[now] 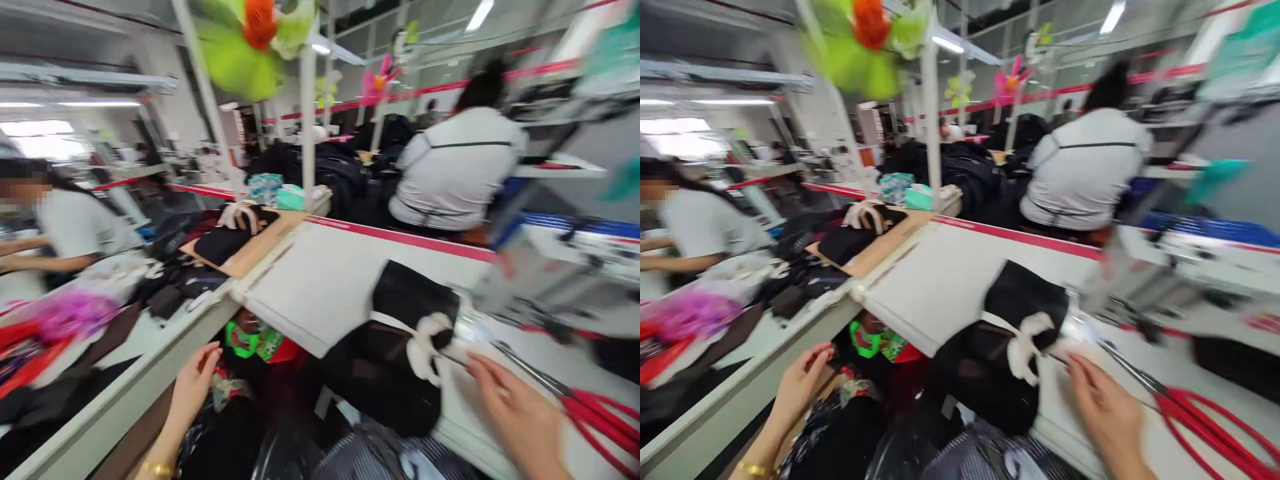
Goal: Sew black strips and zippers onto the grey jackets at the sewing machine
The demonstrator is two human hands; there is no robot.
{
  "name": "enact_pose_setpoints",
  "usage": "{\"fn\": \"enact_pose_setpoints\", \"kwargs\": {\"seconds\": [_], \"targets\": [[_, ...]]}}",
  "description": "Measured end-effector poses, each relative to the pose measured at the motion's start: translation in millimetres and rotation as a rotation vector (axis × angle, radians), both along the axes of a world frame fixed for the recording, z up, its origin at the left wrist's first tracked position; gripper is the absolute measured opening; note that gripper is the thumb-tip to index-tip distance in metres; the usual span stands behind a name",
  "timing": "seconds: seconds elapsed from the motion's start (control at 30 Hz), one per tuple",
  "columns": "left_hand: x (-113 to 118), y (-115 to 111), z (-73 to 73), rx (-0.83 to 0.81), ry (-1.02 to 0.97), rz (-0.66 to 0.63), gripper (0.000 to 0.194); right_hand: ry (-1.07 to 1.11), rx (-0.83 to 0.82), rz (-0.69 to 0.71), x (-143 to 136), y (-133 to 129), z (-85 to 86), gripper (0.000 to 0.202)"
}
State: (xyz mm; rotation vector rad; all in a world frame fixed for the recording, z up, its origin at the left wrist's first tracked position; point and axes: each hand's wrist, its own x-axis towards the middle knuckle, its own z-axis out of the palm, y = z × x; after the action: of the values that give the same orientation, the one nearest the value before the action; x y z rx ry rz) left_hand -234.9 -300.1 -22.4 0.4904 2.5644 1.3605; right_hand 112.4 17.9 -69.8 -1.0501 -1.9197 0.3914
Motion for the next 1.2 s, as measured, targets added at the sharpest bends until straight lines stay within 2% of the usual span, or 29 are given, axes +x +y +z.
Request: {"fn": "enact_pose_setpoints", "kwargs": {"seconds": [0.07,0.13,0.2,0.33,0.4,0.5,0.57,0.67,0.77,0.87,0.93,1.03,1.1,1.2], "targets": [[32,38,-12.4,0.013,-0.024,-0.117,0.045,0.063,-0.095,-0.073,21,1,1.2,0.041],[53,82,-10.8,0.063,-0.008,-0.252,0.039,0.115,-0.260,-0.065,29,3,5.9,0.042],[69,131,0.7,0.126,-0.054,-0.386,0.033,0.116,-0.414,-0.007,26,5,12.2,0.042],[107,217,27.9,0.230,-0.447,-0.550,0.028,0.066,-0.514,0.186,12,3,22.1,0.041],[131,242,33.5,0.276,-0.551,-0.606,0.030,0.023,-0.537,0.288,6,-2,22.6,0.050],[167,255,30.4,0.372,-0.675,-0.685,0.038,0.002,-0.525,0.349,0,-6,17.6,0.061],[184,249,24.5,0.468,-0.733,-0.684,0.044,0.072,-0.504,0.360,-2,-7,13.7,0.063],[197,221,16.2,0.594,-0.833,-0.625,0.058,0.151,-0.500,0.426,-5,-18,13.0,0.063],[197,176,6.9,0.681,-0.966,-0.628,0.066,0.097,-0.462,0.539,-11,-45,18.3,0.061],[191,122,-10.0,0.781,-1.153,-0.580,0.059,-0.075,-0.403,0.704,-22,-73,24.3,0.060],[187,85,-24.4,0.847,-1.256,-0.464,0.054,-0.209,-0.344,0.840,-33,-84,27.6,0.055],[180,39,-46.1,0.927,-1.299,-0.236,0.045,-0.363,-0.208,1.001,-50,-84,28.3,0.043],[173,18,-59.8,0.987,-1.322,-0.083,0.039,-0.420,-0.062,1.046,-61,-79,22.3,0.036],[159,0,-80.4,1.094,-1.416,0.141,0.029,-0.464,0.242,1.144,-69,-73,-0.1,0.033]]}}
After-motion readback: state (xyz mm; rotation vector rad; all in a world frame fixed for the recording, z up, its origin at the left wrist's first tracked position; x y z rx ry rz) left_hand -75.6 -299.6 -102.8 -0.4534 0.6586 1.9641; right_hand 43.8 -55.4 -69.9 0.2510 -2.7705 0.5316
